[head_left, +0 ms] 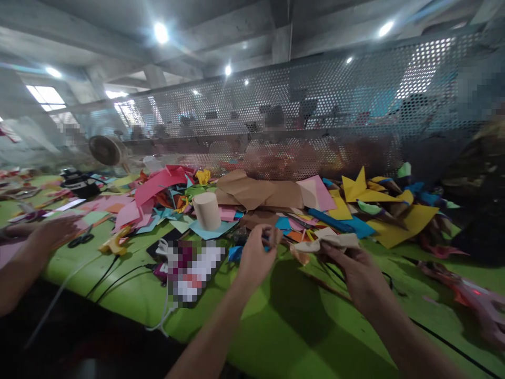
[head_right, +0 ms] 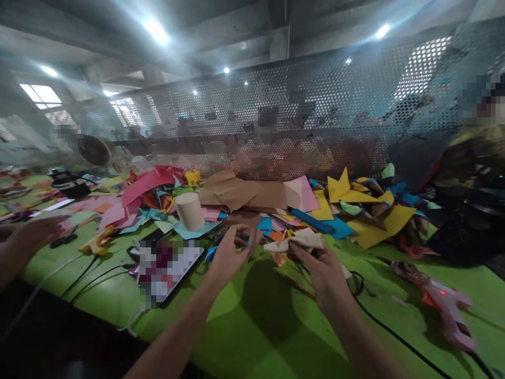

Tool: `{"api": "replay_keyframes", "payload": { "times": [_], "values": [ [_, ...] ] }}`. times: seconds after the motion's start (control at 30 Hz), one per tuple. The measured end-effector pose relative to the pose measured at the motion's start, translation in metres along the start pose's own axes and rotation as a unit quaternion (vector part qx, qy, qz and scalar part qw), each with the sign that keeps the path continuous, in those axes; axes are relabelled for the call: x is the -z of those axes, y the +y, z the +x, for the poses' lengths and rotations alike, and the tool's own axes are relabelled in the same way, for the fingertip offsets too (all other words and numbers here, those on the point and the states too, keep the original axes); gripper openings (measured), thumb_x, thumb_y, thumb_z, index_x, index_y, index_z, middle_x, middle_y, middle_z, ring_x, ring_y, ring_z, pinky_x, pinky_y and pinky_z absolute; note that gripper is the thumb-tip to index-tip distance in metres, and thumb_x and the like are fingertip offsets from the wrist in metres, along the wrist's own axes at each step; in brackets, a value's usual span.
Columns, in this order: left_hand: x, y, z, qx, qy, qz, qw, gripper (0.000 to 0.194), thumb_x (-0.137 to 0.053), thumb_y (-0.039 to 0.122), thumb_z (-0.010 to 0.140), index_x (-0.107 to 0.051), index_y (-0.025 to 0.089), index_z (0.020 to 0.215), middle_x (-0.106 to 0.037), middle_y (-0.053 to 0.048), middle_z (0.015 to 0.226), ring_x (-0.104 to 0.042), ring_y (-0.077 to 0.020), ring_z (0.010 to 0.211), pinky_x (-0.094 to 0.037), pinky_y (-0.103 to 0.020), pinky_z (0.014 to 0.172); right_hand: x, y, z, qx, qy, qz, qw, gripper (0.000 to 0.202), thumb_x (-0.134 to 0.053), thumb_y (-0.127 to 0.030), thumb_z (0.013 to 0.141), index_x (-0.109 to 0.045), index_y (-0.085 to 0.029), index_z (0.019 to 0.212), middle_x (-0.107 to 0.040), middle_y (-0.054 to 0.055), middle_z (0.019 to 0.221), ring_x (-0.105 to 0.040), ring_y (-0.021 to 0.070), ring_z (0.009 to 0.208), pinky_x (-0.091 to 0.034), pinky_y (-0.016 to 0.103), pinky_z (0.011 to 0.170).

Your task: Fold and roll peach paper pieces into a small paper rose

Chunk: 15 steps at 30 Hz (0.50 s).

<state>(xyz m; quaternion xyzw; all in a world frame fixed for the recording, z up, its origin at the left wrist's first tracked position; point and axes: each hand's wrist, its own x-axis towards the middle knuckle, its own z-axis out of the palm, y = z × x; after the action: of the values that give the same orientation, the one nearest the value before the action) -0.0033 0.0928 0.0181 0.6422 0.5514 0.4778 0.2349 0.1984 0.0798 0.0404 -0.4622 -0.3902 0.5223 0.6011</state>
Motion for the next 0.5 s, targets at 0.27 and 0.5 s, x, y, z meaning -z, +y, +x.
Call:
{"api": "replay_keyframes", "payload": {
  "times": [0.27,0.5],
  "values": [
    [-0.019,0.002,0.024,0.052,-0.079,0.337,0.937,0.049,-0.068,0.049,0.078,-0.054,0.016,0.112,-0.067,-0.019,0.108,-0.064,-0.0364,0.102,-0.045,-0.043,0.086,0.003,0.002,0.002,0.006,-0.011,0.082,0.997,0.034,-0.092,-0.037,0.053,-0.076,-0.02,0.078,-0.077,0.002,0.082,-0.07,0.0186,0.077,-0.057,0.028,0.075],
    [-0.024,-0.014,0.029,0.045,-0.085,0.329,0.939,0.027,-0.063,0.026,0.082,-0.056,0.015,0.105,-0.066,-0.019,0.108,-0.062,-0.0343,0.107,-0.043,-0.043,0.091,0.001,-0.002,-0.002,0.016,-0.01,0.094,0.995,0.034,-0.092,-0.035,0.053,-0.075,-0.021,0.079,-0.076,0.002,0.084,-0.07,0.0194,0.08,-0.057,0.03,0.077]
  ]
}}
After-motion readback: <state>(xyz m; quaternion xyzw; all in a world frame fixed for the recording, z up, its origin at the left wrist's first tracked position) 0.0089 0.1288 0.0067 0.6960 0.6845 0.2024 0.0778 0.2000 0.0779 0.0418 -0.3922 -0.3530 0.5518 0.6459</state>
